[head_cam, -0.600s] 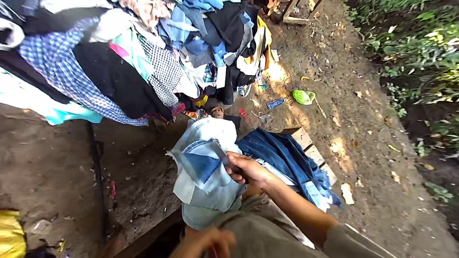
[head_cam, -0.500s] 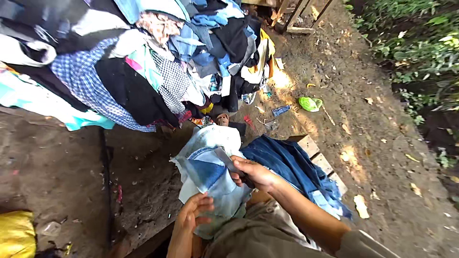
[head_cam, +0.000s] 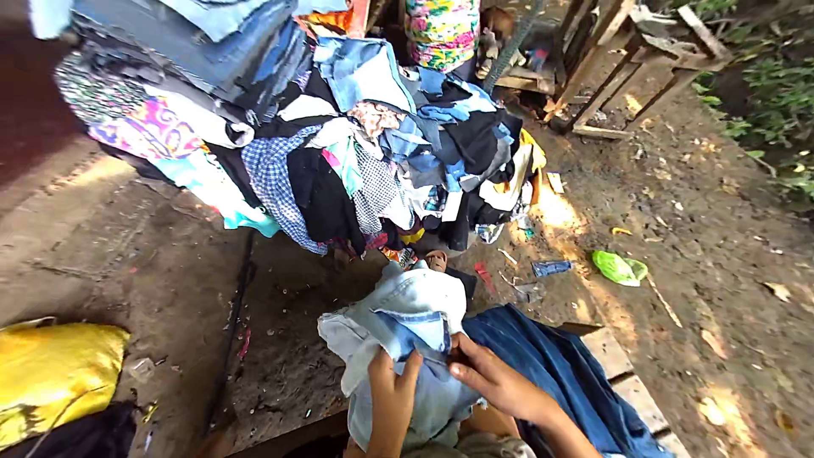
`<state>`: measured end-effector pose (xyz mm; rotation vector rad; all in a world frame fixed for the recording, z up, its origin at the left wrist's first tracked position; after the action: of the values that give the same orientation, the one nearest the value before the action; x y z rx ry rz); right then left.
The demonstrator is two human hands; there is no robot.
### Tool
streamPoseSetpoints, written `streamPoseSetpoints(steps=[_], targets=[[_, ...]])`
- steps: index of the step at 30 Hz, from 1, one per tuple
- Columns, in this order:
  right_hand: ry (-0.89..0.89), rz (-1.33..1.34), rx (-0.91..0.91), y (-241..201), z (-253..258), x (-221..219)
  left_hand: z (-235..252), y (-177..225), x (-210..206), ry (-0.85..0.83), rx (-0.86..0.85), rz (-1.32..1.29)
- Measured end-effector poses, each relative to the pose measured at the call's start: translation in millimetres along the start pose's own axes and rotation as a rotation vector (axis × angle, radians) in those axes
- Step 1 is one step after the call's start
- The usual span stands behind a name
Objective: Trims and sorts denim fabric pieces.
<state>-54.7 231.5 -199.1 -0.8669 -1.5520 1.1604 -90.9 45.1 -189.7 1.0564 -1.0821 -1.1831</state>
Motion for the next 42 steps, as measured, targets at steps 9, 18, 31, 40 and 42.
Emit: streamPoseSetpoints(steps=[9,18,31,40,42], targets=[[0.088,0.137,0.023,21.0,-0.9,-27.1,-27.6,-21.0,-19.6,0.022,0.819,-0.445],[0.074,1.146,-0.399,23.1,-10.1,-45.9,-10.6,-25.7,-9.8,-0.149,0.620,-0.177],[0.394,0.464,-0.012,18.6,-17.2,-44.8,-14.9,-35.0,-10.6,-0.074,0.673,-0.057],[0.393,-0.203,-0.003,8.3,-33.1,-48.4,-33.6,-29.8,-5.3,0.061,0.762,-0.252],[0.400,-0.276,0.009,3.3,-32.9,-49.6,-32.1,-26.4,-6.5,0.079,0.775,-0.285]])
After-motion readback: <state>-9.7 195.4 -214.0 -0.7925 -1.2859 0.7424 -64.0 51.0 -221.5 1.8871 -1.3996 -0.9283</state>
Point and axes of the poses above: each hand's wrist, its own z-axis towards the middle knuckle, its own x-axis out of the back of the hand, y = z × x, the point moved 5 cm from there along z, towards the middle knuckle, and after that the axes turned 2 degrees about y, right-handed, at the moved point
